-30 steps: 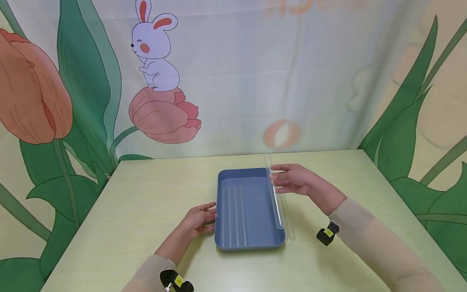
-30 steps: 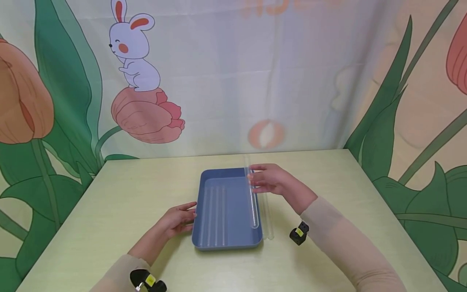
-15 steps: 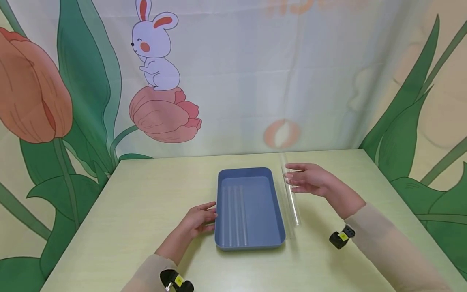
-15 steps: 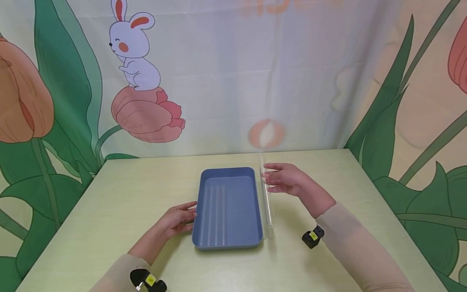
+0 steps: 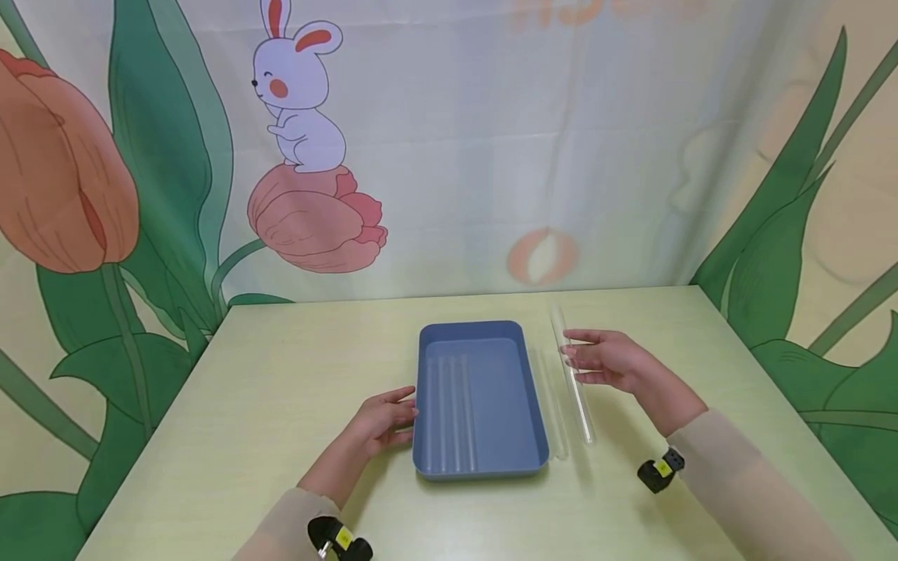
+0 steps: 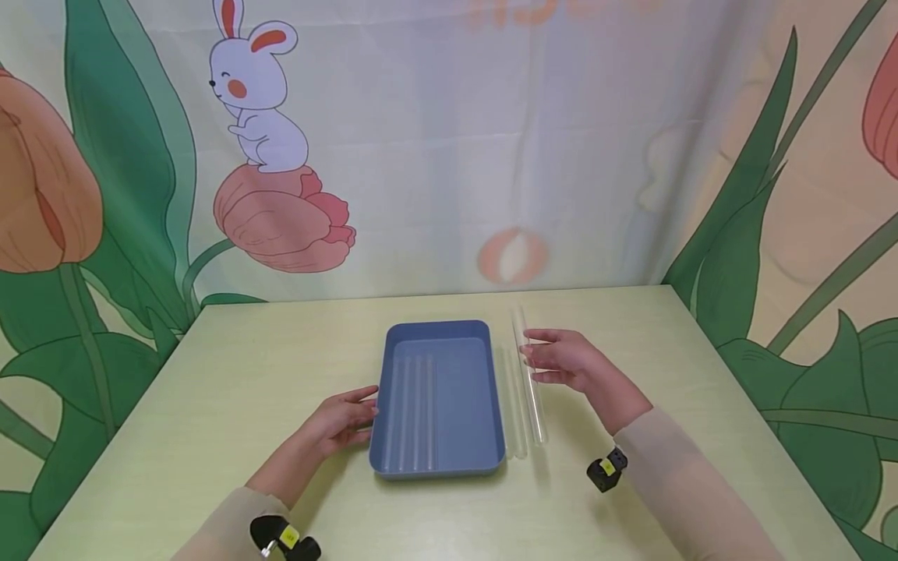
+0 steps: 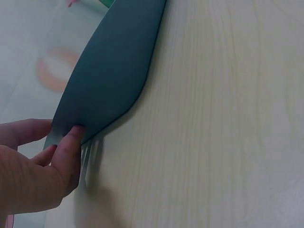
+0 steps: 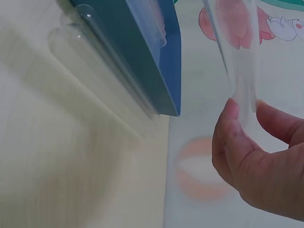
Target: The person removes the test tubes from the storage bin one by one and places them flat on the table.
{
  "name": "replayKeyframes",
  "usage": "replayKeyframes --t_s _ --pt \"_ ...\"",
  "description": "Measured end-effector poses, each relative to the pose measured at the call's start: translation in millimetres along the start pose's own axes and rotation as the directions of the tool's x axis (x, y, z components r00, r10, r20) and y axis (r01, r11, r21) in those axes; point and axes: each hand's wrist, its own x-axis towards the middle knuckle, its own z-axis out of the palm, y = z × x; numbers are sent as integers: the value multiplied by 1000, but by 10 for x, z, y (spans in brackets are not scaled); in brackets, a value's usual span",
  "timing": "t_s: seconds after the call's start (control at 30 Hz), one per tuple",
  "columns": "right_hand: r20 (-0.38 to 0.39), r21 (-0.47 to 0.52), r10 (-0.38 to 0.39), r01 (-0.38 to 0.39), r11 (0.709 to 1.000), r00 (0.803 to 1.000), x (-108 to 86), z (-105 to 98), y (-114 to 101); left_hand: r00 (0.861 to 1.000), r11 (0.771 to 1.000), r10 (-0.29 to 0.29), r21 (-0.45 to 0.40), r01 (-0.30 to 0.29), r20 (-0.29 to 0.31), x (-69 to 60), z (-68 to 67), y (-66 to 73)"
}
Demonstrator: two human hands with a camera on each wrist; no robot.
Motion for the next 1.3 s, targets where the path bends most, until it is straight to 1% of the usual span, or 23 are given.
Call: replayKeyframes --t_s 0.17,0.4,0.6,0.73,0.93,1.13,1.3 --pt "-26 1 4 -4 1000 1000 67 -12 125 1000 1000 6 -1 -6 9 2 -4 -1" --pt "-70 24 38 -36 999 997 156 -12 254 1000 1000 0 1 0 4 -1 -3 0" --pt "-94 48 59 -55 997 994 193 -15 311 1000 1000 0 1 0 -2 -2 10 2" --pt "-93 57 58 -53 997 994 245 -27 362 1000 1000 2 -1 -2 2 -7 9 -4" --pt "-109 33 74 -70 997 991 326 -19 417 1000 1000 9 -6 -8 11 -11 4 -16" --pt "-119 29 93 -90 996 989 382 5 458 1000 1000 4 -4 -4 15 -10 4 -11" --pt "-145 26 121 -118 993 982 443 8 489 1000 1000 6 -1 -6 16 7 4 -12"
